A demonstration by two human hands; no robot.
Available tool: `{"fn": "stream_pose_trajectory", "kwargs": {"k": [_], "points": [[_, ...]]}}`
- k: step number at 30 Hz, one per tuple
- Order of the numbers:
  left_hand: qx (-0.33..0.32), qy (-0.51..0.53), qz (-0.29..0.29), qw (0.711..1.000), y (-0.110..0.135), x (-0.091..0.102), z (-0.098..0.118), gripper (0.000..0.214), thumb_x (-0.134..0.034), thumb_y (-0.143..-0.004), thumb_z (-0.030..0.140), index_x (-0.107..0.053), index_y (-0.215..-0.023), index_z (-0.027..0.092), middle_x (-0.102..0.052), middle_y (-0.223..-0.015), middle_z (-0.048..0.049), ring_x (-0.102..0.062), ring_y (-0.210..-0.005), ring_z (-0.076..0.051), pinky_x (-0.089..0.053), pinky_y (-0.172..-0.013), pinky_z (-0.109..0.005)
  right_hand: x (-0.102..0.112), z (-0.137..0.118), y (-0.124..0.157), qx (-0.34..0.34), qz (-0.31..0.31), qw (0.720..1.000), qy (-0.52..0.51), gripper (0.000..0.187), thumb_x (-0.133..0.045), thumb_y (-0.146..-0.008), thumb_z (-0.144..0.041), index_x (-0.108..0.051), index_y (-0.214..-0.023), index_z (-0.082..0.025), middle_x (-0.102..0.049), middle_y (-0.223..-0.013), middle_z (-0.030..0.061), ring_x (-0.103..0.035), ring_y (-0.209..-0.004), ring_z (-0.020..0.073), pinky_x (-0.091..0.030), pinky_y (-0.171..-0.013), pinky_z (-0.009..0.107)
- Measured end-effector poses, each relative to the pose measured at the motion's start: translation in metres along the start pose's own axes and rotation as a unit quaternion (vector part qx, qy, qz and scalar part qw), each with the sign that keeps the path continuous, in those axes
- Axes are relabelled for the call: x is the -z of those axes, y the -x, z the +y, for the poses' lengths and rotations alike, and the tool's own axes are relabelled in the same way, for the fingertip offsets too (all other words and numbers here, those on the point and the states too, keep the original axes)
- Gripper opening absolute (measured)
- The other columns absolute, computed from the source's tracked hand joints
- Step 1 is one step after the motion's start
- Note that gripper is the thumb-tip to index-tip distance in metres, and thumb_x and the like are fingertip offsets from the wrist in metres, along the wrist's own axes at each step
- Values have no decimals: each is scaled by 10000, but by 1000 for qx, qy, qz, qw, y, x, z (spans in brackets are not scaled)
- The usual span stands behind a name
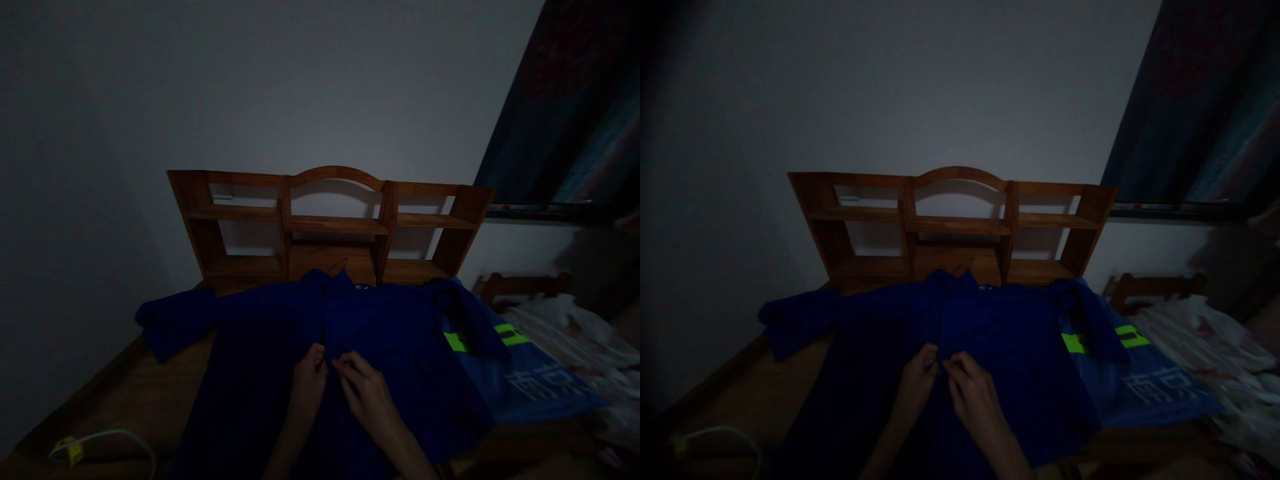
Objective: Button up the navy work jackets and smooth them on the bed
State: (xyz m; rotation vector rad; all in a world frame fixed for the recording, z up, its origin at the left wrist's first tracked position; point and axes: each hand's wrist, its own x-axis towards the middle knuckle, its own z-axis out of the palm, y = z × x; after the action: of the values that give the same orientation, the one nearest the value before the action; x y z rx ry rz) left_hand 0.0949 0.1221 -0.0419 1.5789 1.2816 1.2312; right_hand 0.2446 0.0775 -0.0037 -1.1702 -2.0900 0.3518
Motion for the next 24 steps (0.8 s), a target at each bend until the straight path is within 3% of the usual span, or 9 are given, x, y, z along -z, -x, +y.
{"fn": "stream_pose_trajectory", "kwargs": {"k": [6,12,17,24], "points": [[27,78,57,995,20,-10,-7,158,-502,-785,251,-593,-896,185,-653,-910,-49,-623,-877,-182,-476,-820,-286,-20,14,0,8,37,998,40,375,-418,-891,-99,-570,-1182,-280,-586,-1060,36,-584,-919,158,-479,-822,294],[42,119,40,991,23,-7,-8,164,-544,-787,285,-607,-889,172,-669,-964,-65,-632,-908,-198,-488,-826,-291,-25,18,-4,-30,72,997,-26,224,-431,-919,-162,-618,-1006,-248,-615,-954,15,-593,-870,136,-462,-803,255],[37,113,28,993,20,-2,-7,212,-537,-807,323,-628,-911,162,-670,-914,-58,-630,-858,-195,-495,-770,-275,-15,19,-17,-65,43,996,-46,123,-477,-900,-172,-590,-893,-218,-596,-882,2,-589,-815,127,-453,-762,237],[50,108,42,992,21,-4,-4,244,-566,-808,405,-591,-829,164,-639,-786,-24,-610,-758,-169,-473,-680,-237,-11,19,-19,-36,-10,999,-8,88,-454,-907,-168,-529,-917,-212,-572,-902,5,-576,-820,135,-443,-758,254]]}}
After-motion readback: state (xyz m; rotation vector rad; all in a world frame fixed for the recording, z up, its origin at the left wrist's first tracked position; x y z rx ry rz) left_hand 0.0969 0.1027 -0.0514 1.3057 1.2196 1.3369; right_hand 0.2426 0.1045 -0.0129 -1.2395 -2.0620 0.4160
